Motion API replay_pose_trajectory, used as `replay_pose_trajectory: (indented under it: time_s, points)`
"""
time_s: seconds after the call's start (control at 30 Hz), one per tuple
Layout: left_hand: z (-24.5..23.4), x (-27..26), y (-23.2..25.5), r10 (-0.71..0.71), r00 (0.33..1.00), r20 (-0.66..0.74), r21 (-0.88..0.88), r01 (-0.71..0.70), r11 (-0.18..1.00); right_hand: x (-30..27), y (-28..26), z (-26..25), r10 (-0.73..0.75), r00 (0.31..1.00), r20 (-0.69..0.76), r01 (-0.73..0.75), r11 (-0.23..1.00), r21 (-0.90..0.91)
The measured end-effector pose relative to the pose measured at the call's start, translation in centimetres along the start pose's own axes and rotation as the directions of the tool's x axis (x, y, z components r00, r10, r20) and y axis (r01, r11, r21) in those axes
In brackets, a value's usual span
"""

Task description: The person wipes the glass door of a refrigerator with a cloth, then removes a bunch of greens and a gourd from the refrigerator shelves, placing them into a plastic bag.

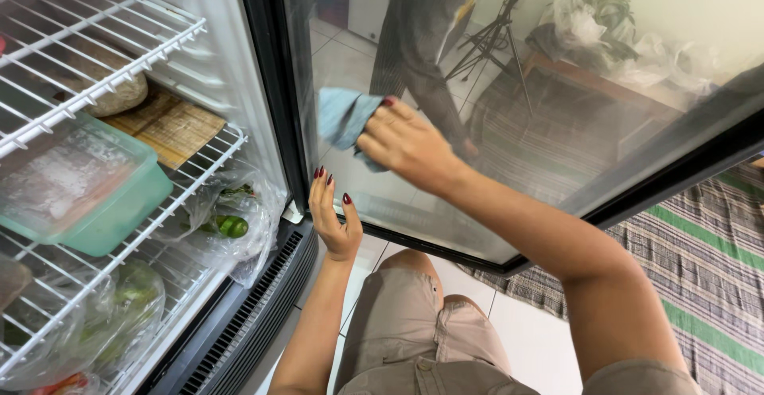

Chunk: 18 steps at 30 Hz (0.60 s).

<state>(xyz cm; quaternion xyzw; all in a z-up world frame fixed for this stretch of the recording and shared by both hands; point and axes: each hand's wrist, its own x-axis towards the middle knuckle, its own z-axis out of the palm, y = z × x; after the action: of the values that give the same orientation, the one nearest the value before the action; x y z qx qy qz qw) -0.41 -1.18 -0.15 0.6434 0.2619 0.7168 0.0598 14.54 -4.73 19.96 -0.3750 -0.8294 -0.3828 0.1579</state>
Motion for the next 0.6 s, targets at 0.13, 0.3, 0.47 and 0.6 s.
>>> replay_pose_trajectory:
  time_s: [0.13, 0.3, 0.47, 0.6]
  points:
    - [-0.6, -1.0, -0.4, -0.034, 0.999, 0.008, 0.024, 0.033, 0.999, -2.7, 8.1, -9.9, 0.142, 0.944, -0.298, -0.237, 0.921, -0.310]
    - [0.1, -2.2, -0.7, -0.057, 0.998, 0.029, -0.003, 0.057, 0.998, -7.3, 14.0, -15.8, 0.309, 0.681, -0.664, -0.395, 0.918, 0.022]
    - [1.6, -2.3, 0.1, -0.026, 0.996, 0.080, -0.026, 0.028, 0.999, -11.2, 5.4, -4.2, 0.359, 0.782, -0.510, -0.523, 0.823, -0.223]
    - [2.1, -1.8, 0.9, 0.019, 0.996, 0.089, -0.031, -0.016, 0.999, -16.5, -4.4, 3.6, 0.147, 0.989, 0.028, -0.148, 0.989, 0.012]
